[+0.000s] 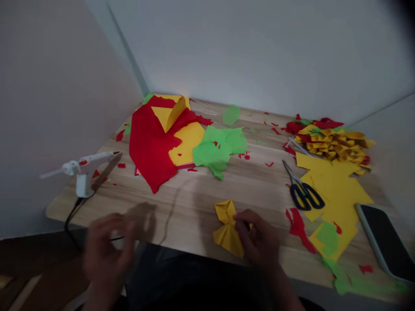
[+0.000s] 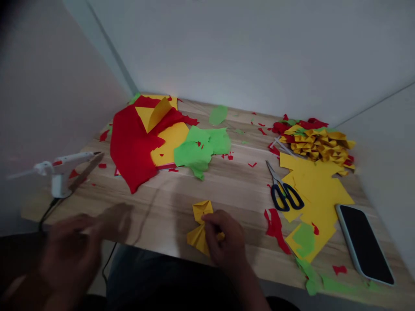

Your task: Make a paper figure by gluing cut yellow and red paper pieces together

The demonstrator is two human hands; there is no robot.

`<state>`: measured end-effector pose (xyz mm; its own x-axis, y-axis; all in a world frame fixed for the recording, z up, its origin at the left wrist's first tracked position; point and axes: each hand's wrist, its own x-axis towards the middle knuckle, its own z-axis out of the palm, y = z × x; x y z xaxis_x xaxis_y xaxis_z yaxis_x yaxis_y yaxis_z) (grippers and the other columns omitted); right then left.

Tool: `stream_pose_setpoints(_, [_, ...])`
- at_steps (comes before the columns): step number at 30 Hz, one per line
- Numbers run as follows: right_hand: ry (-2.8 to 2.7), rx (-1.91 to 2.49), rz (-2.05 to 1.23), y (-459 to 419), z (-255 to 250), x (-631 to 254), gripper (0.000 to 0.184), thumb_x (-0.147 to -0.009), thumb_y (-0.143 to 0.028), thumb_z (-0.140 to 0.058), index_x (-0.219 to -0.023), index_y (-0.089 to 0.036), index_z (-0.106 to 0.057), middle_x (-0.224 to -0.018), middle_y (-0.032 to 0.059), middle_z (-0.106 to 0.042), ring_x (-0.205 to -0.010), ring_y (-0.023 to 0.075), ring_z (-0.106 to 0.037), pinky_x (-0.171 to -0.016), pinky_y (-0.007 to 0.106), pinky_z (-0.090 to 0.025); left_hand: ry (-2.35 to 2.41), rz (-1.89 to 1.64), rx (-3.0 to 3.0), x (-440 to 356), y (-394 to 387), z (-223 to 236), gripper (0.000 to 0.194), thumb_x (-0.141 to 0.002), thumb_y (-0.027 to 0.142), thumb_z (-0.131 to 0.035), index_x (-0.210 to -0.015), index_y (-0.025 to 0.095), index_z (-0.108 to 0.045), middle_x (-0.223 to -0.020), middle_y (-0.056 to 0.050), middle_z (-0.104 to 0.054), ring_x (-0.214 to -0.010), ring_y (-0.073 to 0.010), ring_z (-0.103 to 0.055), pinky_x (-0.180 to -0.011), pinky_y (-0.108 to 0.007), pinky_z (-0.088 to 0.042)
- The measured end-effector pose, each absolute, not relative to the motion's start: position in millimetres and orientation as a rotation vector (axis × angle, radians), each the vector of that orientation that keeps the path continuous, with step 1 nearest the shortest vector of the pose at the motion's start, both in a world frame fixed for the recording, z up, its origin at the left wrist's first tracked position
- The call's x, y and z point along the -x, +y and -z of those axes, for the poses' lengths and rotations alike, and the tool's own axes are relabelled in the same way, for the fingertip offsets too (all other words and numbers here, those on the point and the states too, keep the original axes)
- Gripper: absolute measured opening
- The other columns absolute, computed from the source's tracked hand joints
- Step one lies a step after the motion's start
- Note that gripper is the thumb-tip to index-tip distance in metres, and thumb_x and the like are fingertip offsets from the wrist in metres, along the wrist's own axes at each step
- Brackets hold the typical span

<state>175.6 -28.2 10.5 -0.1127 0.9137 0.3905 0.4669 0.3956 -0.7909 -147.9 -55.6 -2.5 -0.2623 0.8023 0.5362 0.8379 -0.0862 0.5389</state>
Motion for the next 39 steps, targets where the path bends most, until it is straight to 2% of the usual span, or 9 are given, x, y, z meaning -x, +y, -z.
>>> stream_pose_setpoints(2, [-1.883, 1.303, -0.535, -15, -10, -191, 0.025, -0.087, -0.011, -0.057, -0.108, -0.024, -0.062, -0.094, 0.0052, -0.062, -0.086, 0.0187, -0.059, -0.076, 0.032, -0.05, -1.94, 1.169, 2.339, 92, -52, 0, 0.018, -0.084, 0.019, -0.063, -0.099, 0.027, -0.056, -0.098, -0.002, -0.06, -0.09, -0.0203, -0.058, -0.079, -0.035, -0.048])
stream_pose_setpoints(4, [-2.047, 1.364, -0.546, -5, -10, -198, 0.034, -0.087, -0.013, -0.06, -0.119, -0.024, -0.061, -0.111, 0.0098, -0.058, -0.104, 0.024, -0.055, -0.089, 0.04, -0.049, -1.882, 1.093, 2.647, 45, -38, -3, 0.026, -0.084, 0.027, -0.065, -0.109, 0.026, -0.057, -0.107, -0.005, -0.063, -0.102, -0.0238, -0.058, -0.086, -0.039, -0.049])
stream_pose_setpoints(8, [-2.213, 1.431, -0.621, 2, -6, -202, 0.042, -0.087, -0.015, -0.061, -0.126, -0.031, -0.06, -0.124, 0.0095, -0.052, -0.115, 0.0265, -0.048, -0.099, 0.046, -0.045, -1.92, 0.782, 2.882, 1, -4, -5, 0.038, -0.08, 0.027, -0.071, -0.117, 0.026, -0.06, -0.117, -0.007, -0.063, -0.111, -0.0284, -0.054, -0.093, -0.047, -0.044])
stream_pose_setpoints(13, [-2.253, 1.446, -0.589, -4, -4, -210, 0.032, -0.09, -0.019, -0.061, -0.119, -0.031, -0.066, -0.123, 0.0098, -0.052, -0.115, 0.0268, -0.048, -0.096, 0.046, -0.047, -1.897, 0.747, 2.978, 3, 9, -3, 0.023, -0.081, 0.034, -0.071, -0.104, 0.028, -0.068, -0.114, -0.006, -0.062, -0.105, -0.027, -0.053, -0.087, -0.045, -0.044])
stream_pose_setpoints(22, [-2.306, 1.461, -0.474, 6, -2, -212, 0.028, -0.09, -0.022, -0.061, -0.112, -0.036, -0.071, -0.131, 0.0095, -0.053, -0.112, 0.029, -0.051, -0.09, 0.049, -0.046, -1.874, 0.627, 2.978, 3, 14, -5, 0.025, -0.087, 0.028, -0.062, -0.11, 0.034, -0.068, -0.11, -0.006, -0.059, -0.098, -0.0258, -0.052, -0.079, -0.041, -0.043])
stream_pose_setpoints(27, [-2.308, 1.449, -0.423, 4, 2, -214, 0.03, -0.09, -0.021, -0.06, -0.117, -0.031, -0.068, -0.126, 0.0115, -0.057, -0.109, 0.0279, -0.052, -0.089, 0.045, -0.047, -1.887, 0.626, 2.968, 1, 19, -6, 0.016, -0.087, 0.03, -0.062, -0.1, 0.032, -0.072, -0.107, -0.007, -0.058, -0.094, -0.0256, -0.052, -0.077, -0.041, -0.042])
stream_pose_setpoints(32, [-2.268, 1.595, -0.417, 6, -3, -209, 0.022, -0.09, -0.025, -0.062, -0.108, -0.034, -0.072, -0.135, 0.0108, -0.05, -0.112, 0.0306, -0.051, -0.087, 0.048, -0.044, -1.914, 0.598, 2.968, 1, 22, -6, 0.014, -0.087, 0.033, -0.062, -0.097, 0.032, -0.072, -0.105, -0.006, -0.059, -0.092, -0.0249, -0.053, -0.076, -0.04, -0.04])
stream_pose_setpoints(37, [-2.296, 1.586, -0.461, 5, -2, -207, 0.044, -0.087, -0.033, -0.065, -0.13, -0.027, -0.058, -0.138, 0.0136, -0.049, -0.115, 0.0325, -0.048, -0.093, 0.051, -0.04, -1.95, 0.589, 2.961, 2, 21, -3, 0.032, -0.087, 0.035, -0.063, -0.118, 0.031, -0.063, -0.107, -0.006, -0.06, -0.098, -0.0262, -0.053, -0.08, -0.042, -0.041])
stream_pose_setpoints(39, [-2.302, 1.586, -0.469, 5, -2, -206, 0.047, -0.086, -0.039, -0.066, -0.13, -0.024, -0.056, -0.139, 0.0147, -0.048, -0.117, 0.0334, -0.047, -0.095, 0.052, -0.039, -1.96, 0.593, 2.948, 2, 20, -3, 0.031, -0.086, 0.034, -0.064, -0.117, 0.029, -0.063, -0.108, -0.007, -0.06, -0.099, -0.0268, -0.053, -0.08, -0.042, -0.041])
